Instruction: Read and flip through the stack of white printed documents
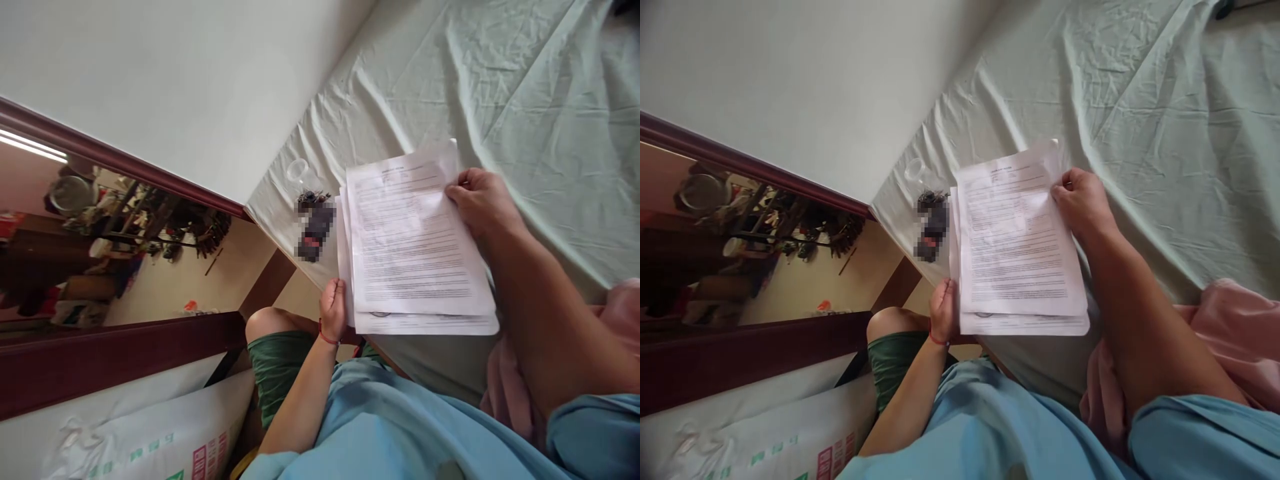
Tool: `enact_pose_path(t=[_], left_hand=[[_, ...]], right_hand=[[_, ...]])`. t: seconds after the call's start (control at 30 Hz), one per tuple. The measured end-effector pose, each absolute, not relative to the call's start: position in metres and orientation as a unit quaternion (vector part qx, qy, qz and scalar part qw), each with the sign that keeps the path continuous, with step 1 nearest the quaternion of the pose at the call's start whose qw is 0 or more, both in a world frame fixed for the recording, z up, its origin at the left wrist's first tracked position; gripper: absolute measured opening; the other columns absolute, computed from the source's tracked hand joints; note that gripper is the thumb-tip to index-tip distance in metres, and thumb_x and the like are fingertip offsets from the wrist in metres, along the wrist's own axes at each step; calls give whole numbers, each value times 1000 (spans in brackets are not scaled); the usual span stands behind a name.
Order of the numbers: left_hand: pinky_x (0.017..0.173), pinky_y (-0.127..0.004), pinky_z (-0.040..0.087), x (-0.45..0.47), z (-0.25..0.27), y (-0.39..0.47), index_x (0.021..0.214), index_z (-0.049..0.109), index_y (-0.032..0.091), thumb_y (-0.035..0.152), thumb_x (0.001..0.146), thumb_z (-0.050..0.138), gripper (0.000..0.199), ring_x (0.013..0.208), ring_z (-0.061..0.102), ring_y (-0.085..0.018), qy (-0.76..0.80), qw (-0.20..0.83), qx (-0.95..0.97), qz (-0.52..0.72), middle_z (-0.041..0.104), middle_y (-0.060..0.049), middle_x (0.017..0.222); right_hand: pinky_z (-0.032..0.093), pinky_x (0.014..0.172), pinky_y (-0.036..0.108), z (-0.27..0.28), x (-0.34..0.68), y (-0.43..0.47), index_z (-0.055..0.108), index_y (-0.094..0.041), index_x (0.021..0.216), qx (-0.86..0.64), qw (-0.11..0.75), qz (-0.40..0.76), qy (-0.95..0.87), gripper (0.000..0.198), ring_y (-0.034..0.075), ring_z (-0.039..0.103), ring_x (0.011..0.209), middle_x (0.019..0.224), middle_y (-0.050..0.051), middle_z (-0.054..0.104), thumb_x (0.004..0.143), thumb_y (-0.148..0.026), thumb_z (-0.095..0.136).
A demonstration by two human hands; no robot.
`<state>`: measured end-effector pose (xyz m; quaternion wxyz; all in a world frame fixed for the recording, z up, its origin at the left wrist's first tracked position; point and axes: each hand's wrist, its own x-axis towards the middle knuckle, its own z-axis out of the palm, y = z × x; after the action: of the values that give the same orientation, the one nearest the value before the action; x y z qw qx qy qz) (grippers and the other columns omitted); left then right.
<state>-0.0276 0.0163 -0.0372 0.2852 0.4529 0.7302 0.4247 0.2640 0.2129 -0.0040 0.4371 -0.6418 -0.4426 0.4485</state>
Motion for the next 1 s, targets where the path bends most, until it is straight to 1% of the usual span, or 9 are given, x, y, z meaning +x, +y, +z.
enact_pose_path(t=[0.17, 0.33, 0.4, 0.53, 0.63, 0.77, 0.9, 1.0], left_hand=[[65, -28, 41, -29, -39, 16, 81, 61, 21, 70, 96, 57, 51, 67, 44, -15, 707, 299, 456, 450, 49, 2, 71], [65, -28, 39, -29, -42, 15, 76, 57, 21, 65, 99, 56, 49, 67, 42, -15, 700, 302, 454, 462, 46, 2, 71], [65, -28, 39, -29, -41, 14, 77, 57, 21, 65, 99, 57, 49, 67, 42, -15, 698, 305, 455, 462, 46, 2, 70], [67, -28, 42, -26, -35, 15, 81, 61, 21, 67, 98, 55, 50, 69, 47, -16, 692, 325, 457, 454, 53, 1, 73], [68, -28, 44, -24, -33, 16, 82, 63, 21, 69, 97, 56, 51, 70, 50, -16, 695, 322, 452, 457, 57, 0, 74], [68, -28, 46, -24, -32, 17, 82, 64, 21, 70, 95, 57, 51, 71, 51, -17, 691, 322, 450, 465, 60, -1, 75], [68, -29, 46, -24, -32, 16, 86, 67, 20, 69, 94, 60, 50, 72, 53, -17, 691, 322, 448, 467, 63, -2, 77], [67, -28, 45, -25, -34, 15, 87, 68, 20, 67, 94, 61, 48, 71, 52, -17, 686, 332, 443, 472, 61, -1, 77]], right_hand=[[37, 50, 29, -3, 256, 209, 59, -25, 70, -647, 412, 412, -492, 10, 16, 51, 61, 68, 2, 63, 74, -16, 61], [40, 53, 30, 6, 249, 204, 57, -24, 71, -654, 402, 415, -488, 11, 16, 51, 61, 67, 1, 61, 76, -16, 61], [41, 55, 31, 8, 245, 203, 56, -24, 70, -660, 391, 414, -489, 13, 16, 51, 61, 66, 1, 60, 77, -14, 61], [41, 58, 31, 13, 239, 200, 55, -25, 71, -664, 389, 422, -479, 17, 15, 50, 60, 66, -1, 59, 78, -10, 59], [40, 59, 32, 18, 237, 198, 53, -25, 69, -674, 384, 423, -469, 21, 15, 49, 60, 65, -1, 58, 79, -8, 59], [40, 61, 33, 23, 237, 197, 51, -25, 66, -684, 374, 417, -467, 24, 17, 50, 63, 64, 0, 56, 78, -6, 60], [39, 60, 33, 24, 236, 198, 51, -25, 66, -689, 373, 410, -467, 26, 16, 48, 61, 63, 0, 55, 79, -5, 60], [39, 60, 33, 21, 236, 199, 51, -25, 66, -687, 375, 403, -474, 25, 16, 47, 59, 63, -1, 56, 79, -6, 59]])
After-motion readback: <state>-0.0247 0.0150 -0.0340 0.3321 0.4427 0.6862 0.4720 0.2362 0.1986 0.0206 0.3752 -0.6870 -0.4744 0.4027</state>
